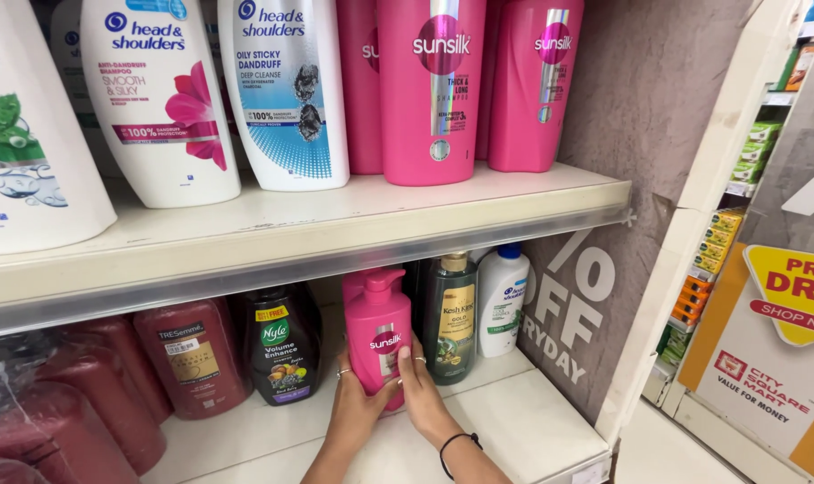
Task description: The person is selecting and organizing various shampoo bottles from a shelf and placing them into a shopping cart.
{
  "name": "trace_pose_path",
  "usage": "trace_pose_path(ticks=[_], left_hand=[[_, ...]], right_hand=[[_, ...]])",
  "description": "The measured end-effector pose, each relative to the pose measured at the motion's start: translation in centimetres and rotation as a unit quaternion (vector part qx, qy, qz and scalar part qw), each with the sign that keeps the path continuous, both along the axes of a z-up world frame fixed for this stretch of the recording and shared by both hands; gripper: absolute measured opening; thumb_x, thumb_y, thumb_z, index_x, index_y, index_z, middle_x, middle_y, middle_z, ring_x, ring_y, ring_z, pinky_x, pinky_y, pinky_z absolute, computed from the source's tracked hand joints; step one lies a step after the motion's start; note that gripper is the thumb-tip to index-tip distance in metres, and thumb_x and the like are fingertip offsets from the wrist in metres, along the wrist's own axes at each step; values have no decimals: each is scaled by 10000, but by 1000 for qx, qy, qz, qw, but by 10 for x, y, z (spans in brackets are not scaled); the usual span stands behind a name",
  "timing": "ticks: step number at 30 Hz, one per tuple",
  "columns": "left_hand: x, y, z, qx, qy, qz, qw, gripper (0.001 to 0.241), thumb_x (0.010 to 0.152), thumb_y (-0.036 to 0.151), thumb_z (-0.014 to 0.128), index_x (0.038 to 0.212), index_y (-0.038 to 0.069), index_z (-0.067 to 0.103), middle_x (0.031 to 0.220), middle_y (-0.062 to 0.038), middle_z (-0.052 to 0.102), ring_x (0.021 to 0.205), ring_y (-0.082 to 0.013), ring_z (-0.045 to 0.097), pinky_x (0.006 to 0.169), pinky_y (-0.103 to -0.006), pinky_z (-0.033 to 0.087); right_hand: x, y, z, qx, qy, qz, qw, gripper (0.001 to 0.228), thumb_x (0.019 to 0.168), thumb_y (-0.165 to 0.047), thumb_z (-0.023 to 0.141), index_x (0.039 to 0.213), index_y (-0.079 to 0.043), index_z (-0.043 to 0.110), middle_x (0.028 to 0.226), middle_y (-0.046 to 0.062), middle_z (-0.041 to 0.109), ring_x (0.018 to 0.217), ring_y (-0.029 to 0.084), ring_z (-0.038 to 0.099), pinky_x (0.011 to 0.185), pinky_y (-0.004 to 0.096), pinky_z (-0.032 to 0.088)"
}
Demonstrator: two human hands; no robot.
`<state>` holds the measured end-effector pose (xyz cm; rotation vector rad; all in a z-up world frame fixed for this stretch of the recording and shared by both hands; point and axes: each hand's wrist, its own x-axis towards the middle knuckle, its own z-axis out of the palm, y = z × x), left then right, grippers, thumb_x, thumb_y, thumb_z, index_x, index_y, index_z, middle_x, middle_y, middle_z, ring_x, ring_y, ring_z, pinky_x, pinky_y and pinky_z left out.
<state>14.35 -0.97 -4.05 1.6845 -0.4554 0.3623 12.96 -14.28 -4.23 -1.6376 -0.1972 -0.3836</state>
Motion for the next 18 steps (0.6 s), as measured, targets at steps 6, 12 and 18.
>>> trace_pose_path(ticks=[6, 12, 18], left_hand=[[2, -10, 4, 32, 12, 57, 998, 1024, 728, 208, 855, 1518, 62, 221, 1286, -251, 638, 1155, -358, 683, 955, -411, 540], [0, -17, 13, 34, 61, 88, 994, 952, 755, 257, 860, 1491, 93, 279, 1272, -244, 652, 1133, -379, 693, 916, -440, 565], [0, -17, 5, 43, 51, 89, 994, 1024, 698, 204, 866, 1495, 68, 239, 1349, -253, 592, 1232, -397, 623, 1018, -439, 508]], right_hand=[[0, -5, -4, -38, -16, -24, 999, 761, 1014, -583, 295, 1618, -130, 199, 1582, 153, 430, 1464, 257, 418, 1179, 349, 305], [-14, 2, 0, -141, 20, -115, 983, 647, 1043, -334, 424, 1606, -92, 220, 1423, 222, 582, 1331, 306, 577, 1110, 344, 414], [-11, -2, -20, -132, -71, -164, 975, 591, 955, -125, 631, 1497, -15, 423, 1386, 239, 619, 1298, 299, 622, 1035, 355, 503]])
